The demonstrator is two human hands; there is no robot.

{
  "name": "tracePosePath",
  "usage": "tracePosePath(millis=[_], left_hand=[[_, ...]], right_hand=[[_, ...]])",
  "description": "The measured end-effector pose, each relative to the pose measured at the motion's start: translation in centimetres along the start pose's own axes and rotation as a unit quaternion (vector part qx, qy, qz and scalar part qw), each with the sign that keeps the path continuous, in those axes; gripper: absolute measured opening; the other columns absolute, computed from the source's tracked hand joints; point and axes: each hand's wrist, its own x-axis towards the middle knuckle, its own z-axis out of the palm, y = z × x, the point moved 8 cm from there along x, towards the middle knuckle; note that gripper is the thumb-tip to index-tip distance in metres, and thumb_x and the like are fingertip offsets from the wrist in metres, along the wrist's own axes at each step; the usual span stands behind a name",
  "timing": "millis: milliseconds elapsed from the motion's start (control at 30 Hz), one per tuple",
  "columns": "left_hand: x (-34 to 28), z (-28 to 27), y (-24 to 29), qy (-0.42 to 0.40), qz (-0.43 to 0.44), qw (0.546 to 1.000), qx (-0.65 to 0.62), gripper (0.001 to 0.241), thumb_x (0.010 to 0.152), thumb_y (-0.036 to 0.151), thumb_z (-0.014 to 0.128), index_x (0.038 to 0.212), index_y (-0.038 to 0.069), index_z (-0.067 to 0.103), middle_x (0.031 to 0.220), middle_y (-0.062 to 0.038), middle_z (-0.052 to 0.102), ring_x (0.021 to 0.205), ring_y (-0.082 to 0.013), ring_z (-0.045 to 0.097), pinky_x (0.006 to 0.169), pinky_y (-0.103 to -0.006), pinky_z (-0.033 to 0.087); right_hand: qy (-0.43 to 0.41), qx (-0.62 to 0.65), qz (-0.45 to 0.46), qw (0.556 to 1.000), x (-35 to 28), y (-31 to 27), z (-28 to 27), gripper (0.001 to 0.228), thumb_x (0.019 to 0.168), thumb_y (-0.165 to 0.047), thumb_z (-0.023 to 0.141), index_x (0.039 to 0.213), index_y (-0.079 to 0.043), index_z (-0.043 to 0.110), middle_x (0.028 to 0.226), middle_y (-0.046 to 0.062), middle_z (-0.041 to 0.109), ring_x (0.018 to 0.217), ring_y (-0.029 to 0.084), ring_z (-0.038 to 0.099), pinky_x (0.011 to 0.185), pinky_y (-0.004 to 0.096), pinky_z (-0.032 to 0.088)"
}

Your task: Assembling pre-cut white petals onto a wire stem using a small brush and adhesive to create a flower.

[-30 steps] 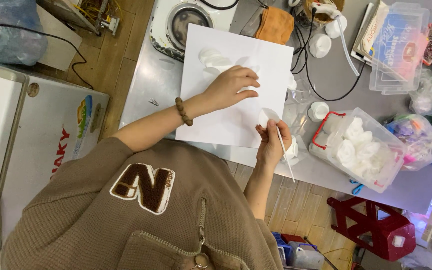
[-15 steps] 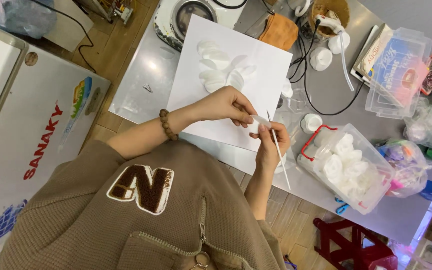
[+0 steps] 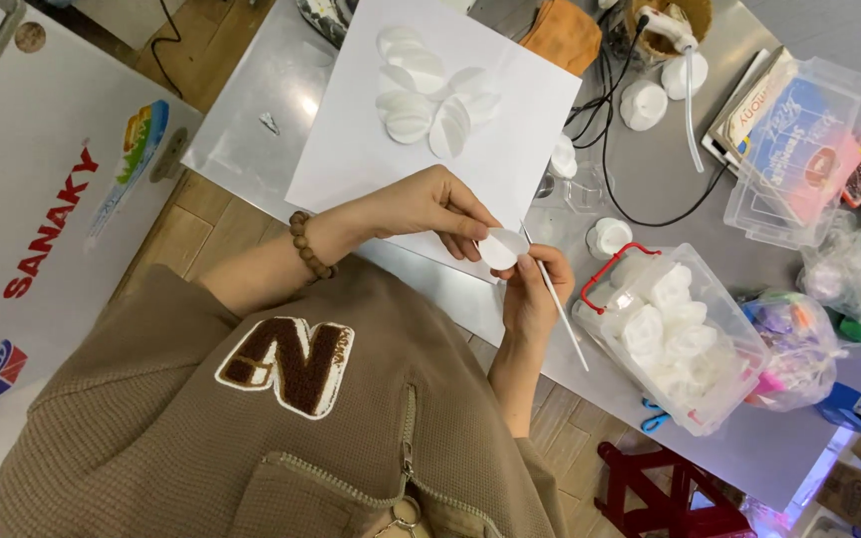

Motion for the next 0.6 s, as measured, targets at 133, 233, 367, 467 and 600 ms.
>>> tracePosePath(millis=[133, 233, 367, 467, 600], left_hand=[[0.2, 1.0, -0.8, -0.018, 0.007, 1.000, -0.019, 0.028, 0.093, 0.012, 0.073, 0.116, -0.005, 0.074, 0.095, -0.015, 0.078, 0.080, -0.0163, 0.078, 0.071, -0.0283, 0.066], [0.2, 1.3, -1.2, -0.024, 0.024, 0.999, -0.029, 0.027, 0.095, 0.010, 0.072, 0.116, -0.006, 0.074, 0.095, -0.015, 0.078, 0.081, -0.0169, 0.078, 0.073, -0.0289, 0.066], [0.2, 1.0, -1.3, 0.004, 0.041, 0.999, -0.016, 0.025, 0.097, 0.009, 0.069, 0.117, -0.005, 0.074, 0.095, -0.013, 0.078, 0.082, -0.0151, 0.077, 0.074, -0.0277, 0.066], [0.1, 0.5, -0.8, 0.076, 0.086, 0.993, 0.022, 0.024, 0.099, 0.010, 0.068, 0.118, -0.003, 0.074, 0.095, -0.011, 0.078, 0.082, -0.0133, 0.075, 0.075, -0.0264, 0.065], [-1.9, 1.0, 1.9, 0.206, 0.219, 0.934, 0.191, 0.023, 0.099, 0.008, 0.070, 0.121, 0.003, 0.076, 0.097, -0.008, 0.079, 0.083, -0.0118, 0.075, 0.074, -0.0250, 0.061]], right_hand=[[0.004, 0.030, 0.010, 1.000, -0.5, 0.2, -0.8, 0.010, 0.100, -0.004, 0.068, 0.106, 0.003, 0.065, 0.086, 0.012, 0.070, 0.071, 0.018, 0.066, 0.070, 0.037, 0.060], [0.012, 0.042, 0.007, 0.999, -0.7, 0.5, -1.6, 0.011, 0.099, -0.005, 0.069, 0.105, 0.002, 0.065, 0.084, 0.012, 0.069, 0.069, 0.017, 0.066, 0.069, 0.037, 0.060], [-0.013, 0.096, 0.013, 0.995, -0.3, 0.2, 0.2, 0.019, 0.099, -0.011, 0.072, 0.109, 0.002, 0.064, 0.089, 0.013, 0.070, 0.074, 0.018, 0.067, 0.073, 0.037, 0.060], [-0.013, 0.105, 0.005, 0.994, 0.1, -0.8, 2.7, 0.029, 0.095, -0.017, 0.073, 0.116, 0.001, 0.064, 0.097, 0.012, 0.072, 0.081, 0.019, 0.070, 0.078, 0.037, 0.062], [0.044, 0.046, -0.030, 0.998, 0.1, -0.5, 3.0, 0.028, 0.097, -0.017, 0.072, 0.119, -0.002, 0.062, 0.103, 0.011, 0.071, 0.090, 0.020, 0.072, 0.084, 0.038, 0.062]])
